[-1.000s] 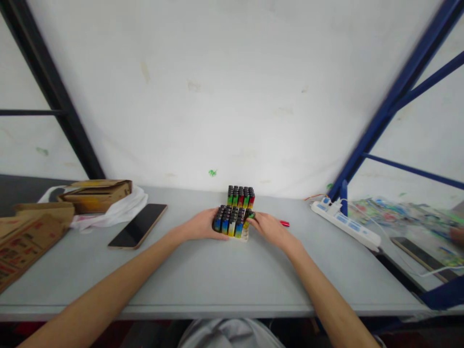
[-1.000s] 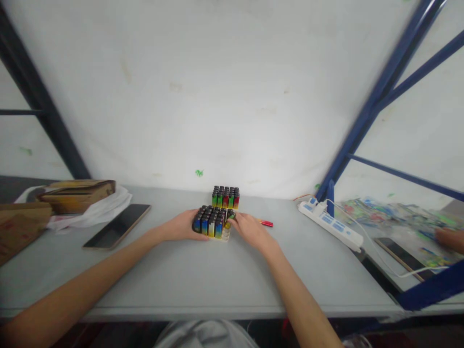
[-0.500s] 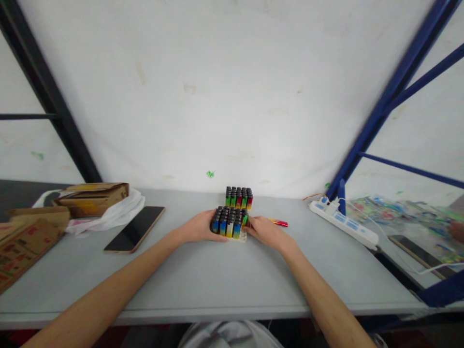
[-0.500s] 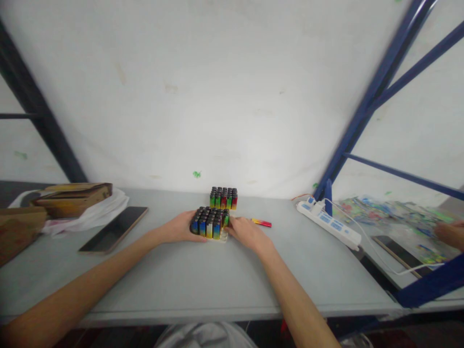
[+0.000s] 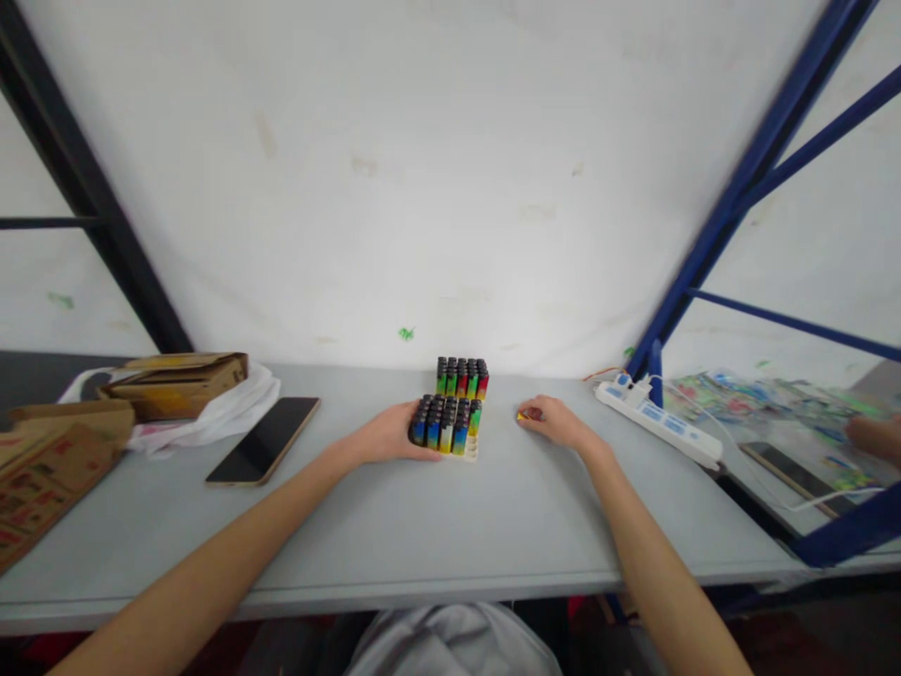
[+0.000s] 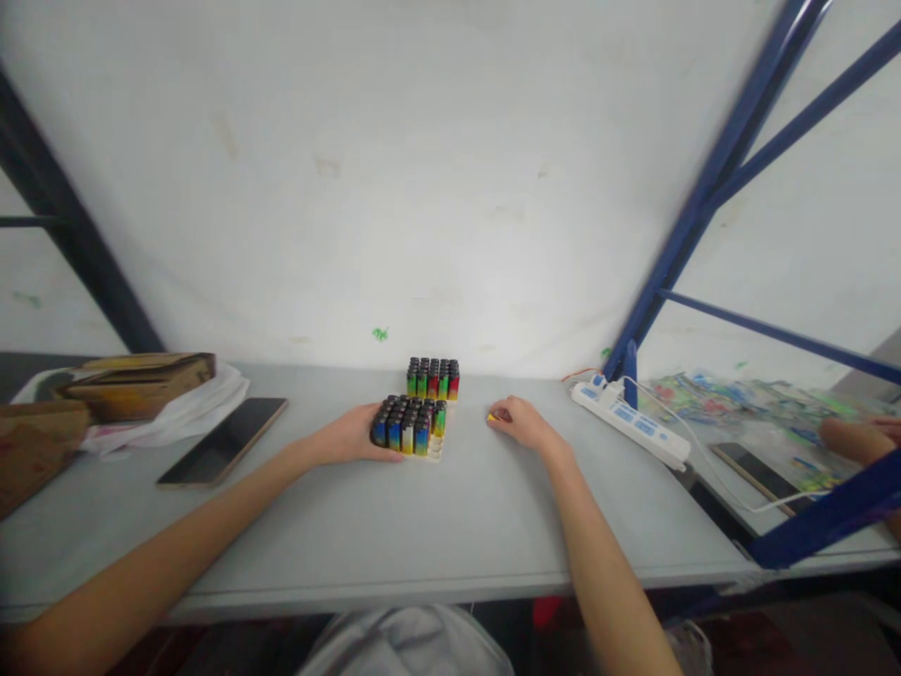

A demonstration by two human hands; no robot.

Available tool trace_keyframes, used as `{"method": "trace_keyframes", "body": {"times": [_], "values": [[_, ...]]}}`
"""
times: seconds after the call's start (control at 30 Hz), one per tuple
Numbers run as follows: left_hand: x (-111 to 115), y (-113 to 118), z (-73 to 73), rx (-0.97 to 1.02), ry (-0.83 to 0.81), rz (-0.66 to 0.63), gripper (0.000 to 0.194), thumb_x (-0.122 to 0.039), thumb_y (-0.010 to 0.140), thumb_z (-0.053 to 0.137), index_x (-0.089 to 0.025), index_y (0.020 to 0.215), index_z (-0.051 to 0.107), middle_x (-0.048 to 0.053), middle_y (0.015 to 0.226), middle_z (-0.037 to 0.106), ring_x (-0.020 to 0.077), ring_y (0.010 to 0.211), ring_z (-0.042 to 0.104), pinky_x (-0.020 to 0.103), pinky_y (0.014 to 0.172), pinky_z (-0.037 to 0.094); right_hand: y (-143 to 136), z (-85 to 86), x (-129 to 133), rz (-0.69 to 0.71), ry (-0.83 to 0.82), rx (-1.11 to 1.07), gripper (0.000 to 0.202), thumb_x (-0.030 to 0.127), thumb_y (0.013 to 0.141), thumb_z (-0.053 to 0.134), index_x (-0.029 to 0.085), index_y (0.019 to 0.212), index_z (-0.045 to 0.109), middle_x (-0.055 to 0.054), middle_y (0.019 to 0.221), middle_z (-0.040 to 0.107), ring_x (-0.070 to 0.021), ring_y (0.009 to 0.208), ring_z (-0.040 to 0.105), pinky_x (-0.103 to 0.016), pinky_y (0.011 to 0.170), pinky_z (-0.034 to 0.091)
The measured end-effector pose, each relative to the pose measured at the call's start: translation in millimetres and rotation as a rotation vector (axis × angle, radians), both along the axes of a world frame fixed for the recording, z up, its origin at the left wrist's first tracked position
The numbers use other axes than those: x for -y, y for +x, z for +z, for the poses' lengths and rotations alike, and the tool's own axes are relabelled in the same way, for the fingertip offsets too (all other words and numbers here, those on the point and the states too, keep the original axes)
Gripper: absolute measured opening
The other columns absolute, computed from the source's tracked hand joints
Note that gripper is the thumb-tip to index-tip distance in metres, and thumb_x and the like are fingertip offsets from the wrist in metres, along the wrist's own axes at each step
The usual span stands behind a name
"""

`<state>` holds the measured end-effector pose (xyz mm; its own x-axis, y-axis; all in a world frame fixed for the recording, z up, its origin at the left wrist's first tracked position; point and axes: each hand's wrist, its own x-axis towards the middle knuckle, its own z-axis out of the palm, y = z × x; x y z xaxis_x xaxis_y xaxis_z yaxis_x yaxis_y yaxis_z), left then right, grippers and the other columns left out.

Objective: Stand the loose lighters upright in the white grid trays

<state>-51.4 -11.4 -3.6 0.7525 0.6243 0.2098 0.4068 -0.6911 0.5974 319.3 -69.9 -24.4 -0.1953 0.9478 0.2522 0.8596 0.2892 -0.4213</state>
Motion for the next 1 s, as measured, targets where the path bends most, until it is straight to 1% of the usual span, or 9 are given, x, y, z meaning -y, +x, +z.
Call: {"method": "trace_keyframes", "body": {"times": [0.07,0.2,0.37,0.5,0.6,0.67,0.77,0.83,1.0], "values": [[0,0,0.1,0.005,0.010,0.001,0.079,-0.056,0.067,0.085,-0.018,0.132,0.059,0.009,0.133,0.069,0.0332,0.120,0.064,0.042,0.106,0.049,-2,0.8,-1,-0.016,0.043,-0.082,0.030,0.041,0.088,0.064,0.015,0.097,0.075,-0.007,0.086,0.069,-0.0190,0.076,0.061,-0.031,0.074,0.050],[0,1,0.5,-0.002,0.013,0.009,0.080,-0.058,0.065,0.085,-0.020,0.131,0.059,0.008,0.131,0.070,0.0328,0.119,0.065,0.042,0.105,0.050,-11,3.6,-1,-0.096,0.084,-0.312,0.047,0.054,0.094,0.052,0.016,0.116,0.071,-0.009,0.101,0.068,-0.0129,0.060,0.057,-0.029,0.061,0.050],[0,1,0.8,0.011,0.013,-0.005,0.078,-0.055,0.066,0.085,-0.019,0.130,0.060,0.009,0.131,0.070,0.0334,0.119,0.065,0.042,0.104,0.050,-30,2.8,-8,-0.186,0.216,-0.484,0.052,0.060,0.088,0.060,0.016,0.108,0.077,-0.012,0.102,0.069,-0.0183,0.077,0.061,-0.031,0.067,0.053],[0,1,0.4,0.009,0.015,-0.010,0.079,-0.055,0.066,0.085,-0.019,0.132,0.060,0.009,0.131,0.069,0.0339,0.119,0.064,0.043,0.105,0.050,-42,-1.8,-10,-0.189,0.061,-0.693,0.060,0.062,0.083,0.063,0.014,0.117,0.073,-0.006,0.086,0.067,-0.0126,0.058,0.052,-0.028,0.054,0.045],[0,1,0.2,0.014,0.008,-0.007,0.079,-0.055,0.066,0.085,-0.020,0.131,0.059,0.009,0.132,0.069,0.0341,0.119,0.064,0.043,0.105,0.050,-51,-2.9,-7,-0.191,0.009,-0.912,0.072,0.054,0.069,0.080,0.016,0.128,0.065,-0.003,0.087,0.068,-0.0122,0.062,0.055,-0.025,0.054,0.043],[0,1,0.2,0.019,-0.001,-0.006,0.079,-0.056,0.065,0.085,-0.020,0.131,0.060,0.009,0.132,0.069,0.0347,0.119,0.064,0.044,0.104,0.051,-57,-1.7,-5,-0.180,-0.010,-1.067,0.072,0.049,0.062,0.087,0.017,0.123,0.065,-0.002,0.086,0.068,-0.0147,0.071,0.061,-0.026,0.061,0.046],[1,1,0.3,0.030,-0.007,-0.010,0.080,-0.055,0.064,0.085,-0.019,0.131,0.060,0.010,0.132,0.069,0.0350,0.119,0.064,0.044,0.105,0.050,-65,2.1,-2,-0.102,-0.063,-1.183,0.053,0.051,0.064,0.087,0.016,0.101,0.070,-0.004,0.086,0.067,-0.0159,0.080,0.062,-0.026,0.070,0.049],[1,1,0.2,0.031,-0.004,-0.009,0.081,-0.055,0.064,0.085,-0.018,0.131,0.060,0.011,0.132,0.069,0.0348,0.119,0.064,0.043,0.105,0.050,-70,4.9,-1,-0.071,-0.079,-1.171,0.049,0.056,0.068,0.084,0.015,0.092,0.071,-0.003,0.084,0.065,-0.0143,0.076,0.059,-0.025,0.067,0.048],[-1,1,-0.2,0.016,-0.007,-0.006,0.083,-0.058,0.064,0.085,-0.019,0.132,0.059,0.010,0.132,0.069,0.0338,0.120,0.064,0.043,0.106,0.049,-77,9.2,2,-0.011,-0.081,-1.088,0.053,0.067,0.079,0.069,0.017,0.096,0.070,0.003,0.070,0.052,-0.0108,0.062,0.049,-0.025,0.060,0.045]]}}
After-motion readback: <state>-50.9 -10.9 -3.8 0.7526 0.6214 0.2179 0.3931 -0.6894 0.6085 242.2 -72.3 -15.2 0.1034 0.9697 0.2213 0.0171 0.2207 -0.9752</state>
